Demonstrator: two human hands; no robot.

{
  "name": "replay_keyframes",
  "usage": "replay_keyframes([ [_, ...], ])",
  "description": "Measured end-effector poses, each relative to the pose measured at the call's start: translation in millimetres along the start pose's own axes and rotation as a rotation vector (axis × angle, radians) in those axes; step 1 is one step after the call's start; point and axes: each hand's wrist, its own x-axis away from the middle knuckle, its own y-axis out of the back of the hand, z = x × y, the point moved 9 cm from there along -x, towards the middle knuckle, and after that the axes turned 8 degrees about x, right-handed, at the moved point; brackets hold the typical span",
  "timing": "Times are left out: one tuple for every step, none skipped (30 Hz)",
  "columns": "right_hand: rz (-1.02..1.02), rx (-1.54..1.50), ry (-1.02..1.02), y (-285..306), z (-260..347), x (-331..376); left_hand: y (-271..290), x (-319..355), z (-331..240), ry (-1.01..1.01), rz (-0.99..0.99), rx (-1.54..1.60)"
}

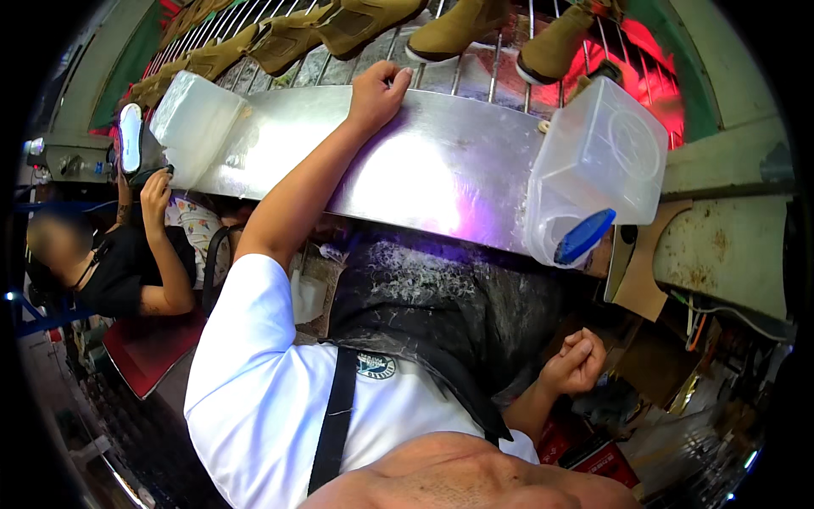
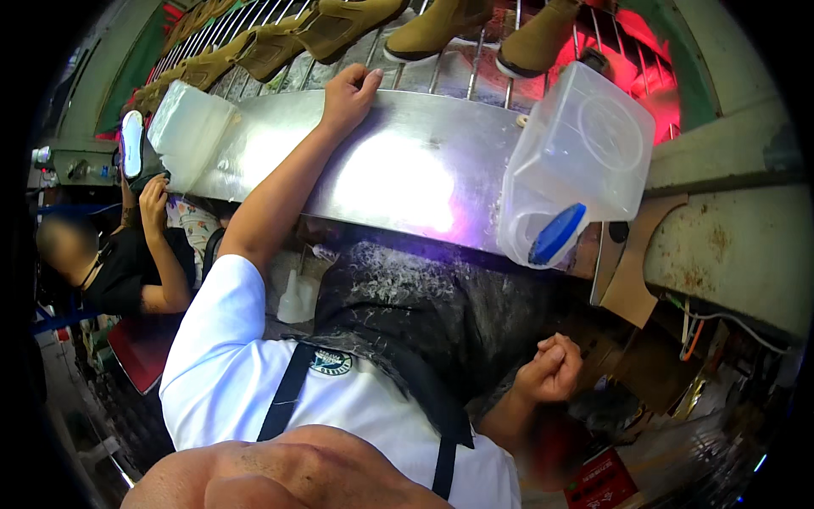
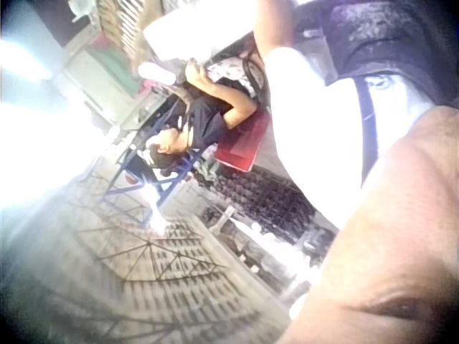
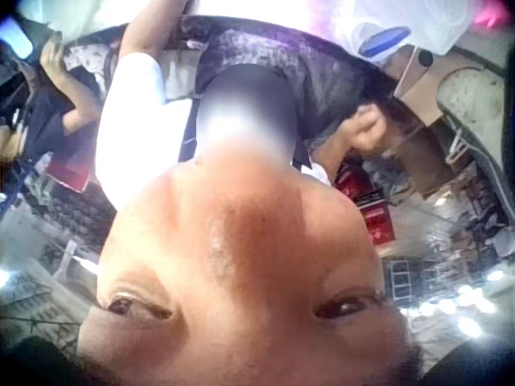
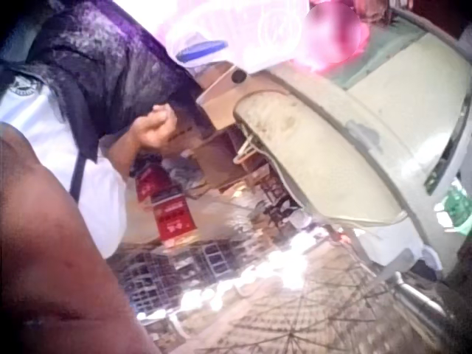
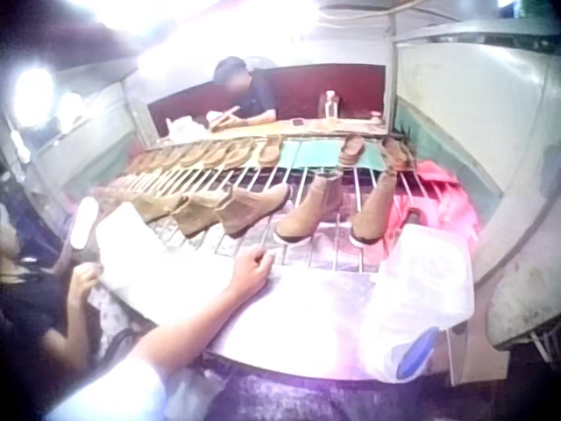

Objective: The person applies adhesive to the edges of footwear using a brush, moving around the perimeter of the sole and upper before placing the items aside and handling pieces of material.

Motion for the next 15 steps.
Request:
replay_keyframes([
  [0.032, 0.019, 0.045, -4.7, 13.1, -6.7, 7.6, -2.4, -7.8, -0.054, -0.037, 0.046],
  [0.080, 0.047, 0.053, -9.4, 28.3, -15.1, 14.1, -8.6, -16.7, -0.110, -0.068, 0.097],
  [0.092, 0.067, 0.077, -10.9, 39.5, -25.8, 30.0, -18.7, -27.0, -0.197, -0.107, 0.025],
  [0.102, 0.080, 0.097, -13.0, 50.3, -35.1, 54.3, -35.0, -29.7, -0.291, -0.186, 0.042],
  [0.108, 0.102, 0.116, -14.9, 58.3, -43.2, 75.6, -54.4, -42.4, -0.373, -0.248, -0.099],
  [0.114, 0.118, 0.132, -14.1, 63.3, -51.8, 94.7, -79.3, -47.0, -0.369, -0.309, -0.148],
  [0.113, 0.120, 0.137, -18.0, 70.0, -62.0, 110.2, -105.7, -36.6, -0.309, -0.277, -0.354],
  [0.117, 0.135, 0.151, -20.1, 74.7, -71.9, 117.5, -132.0, -40.8, -0.353, -0.288, -0.380],
  [0.133, 0.102, 0.153, -25.1, 70.4, -83.0, 140.7, -160.3, -33.1, -0.252, -0.227, -0.468],
  [0.152, 0.133, 0.136, -28.9, 62.8, -93.0, 162.3, -202.0, 13.2, -0.064, -0.110, -0.581],
  [0.173, 0.198, 0.151, -38.5, 70.3, -101.5, 151.4, -222.6, 28.4, 0.141, 0.057, -0.691],
  [0.196, 0.254, 0.167, -53.3, 79.2, -116.1, 143.1, -231.1, 32.5, 0.111, 0.175, -0.750],
  [0.214, 0.321, 0.189, -67.3, 89.9, -129.5, 130.0, -236.8, 41.2, 0.075, 0.291, -0.794],
  [0.277, 0.365, 0.184, -81.9, 90.4, -136.1, 112.7, -227.3, 45.5, 0.076, 0.524, -0.869],
  [0.340, 0.411, 0.177, -95.8, 91.0, -140.6, 98.7, -208.5, 49.6, 0.074, 0.759, -0.938],
])
